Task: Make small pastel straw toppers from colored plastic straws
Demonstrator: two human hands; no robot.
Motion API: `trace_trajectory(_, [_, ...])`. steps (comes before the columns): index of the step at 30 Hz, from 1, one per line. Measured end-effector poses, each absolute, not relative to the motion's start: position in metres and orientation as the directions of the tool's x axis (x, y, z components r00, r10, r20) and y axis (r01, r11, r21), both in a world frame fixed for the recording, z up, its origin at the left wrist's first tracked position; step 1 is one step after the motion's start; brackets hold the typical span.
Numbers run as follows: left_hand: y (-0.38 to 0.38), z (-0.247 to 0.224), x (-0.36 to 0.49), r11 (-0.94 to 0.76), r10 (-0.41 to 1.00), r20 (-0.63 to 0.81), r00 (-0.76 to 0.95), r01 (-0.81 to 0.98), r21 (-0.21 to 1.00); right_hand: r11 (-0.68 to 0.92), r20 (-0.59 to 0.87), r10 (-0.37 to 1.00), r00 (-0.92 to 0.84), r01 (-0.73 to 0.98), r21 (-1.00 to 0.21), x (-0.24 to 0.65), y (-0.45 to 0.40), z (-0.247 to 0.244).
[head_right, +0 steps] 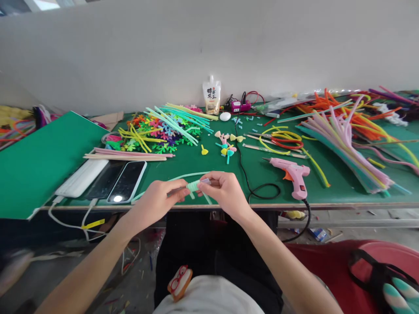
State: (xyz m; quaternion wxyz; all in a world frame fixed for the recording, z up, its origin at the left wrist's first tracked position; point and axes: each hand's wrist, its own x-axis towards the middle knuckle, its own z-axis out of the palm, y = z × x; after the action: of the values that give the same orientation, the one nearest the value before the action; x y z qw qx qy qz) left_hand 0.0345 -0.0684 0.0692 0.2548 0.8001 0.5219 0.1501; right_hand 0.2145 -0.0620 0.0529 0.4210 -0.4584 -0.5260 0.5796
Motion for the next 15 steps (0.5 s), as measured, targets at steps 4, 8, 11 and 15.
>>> trace_trajectory(4, [-0.066, 0.072, 0.036, -0.391, 0.898, 0.046, 0.438, 0.745, 0.541, -0.059, -0.065, 0.966, -0.251, 0.033, -0.998, 0.215, -0.062, 0.054])
trace_trajectory(8, [-0.065, 0.073, 0.038, -0.410, 0.887, 0.079, 0.456, 0.696, 0.590, -0.021, -0.030, 0.965, -0.260, 0.036, -0.999, 0.218, -0.061, 0.058])
trace_trajectory(11, [-0.066, 0.074, 0.041, -0.403, 0.887, 0.085, 0.455, 0.668, 0.626, -0.010, -0.018, 0.956, -0.292, 0.027, -1.000, 0.221, -0.060, 0.061])
trace_trajectory(15, [-0.067, 0.075, 0.045, -0.399, 0.880, 0.073, 0.469, 0.650, 0.647, -0.018, -0.027, 0.940, -0.341, 0.028, -0.999, 0.222, -0.060, 0.062])
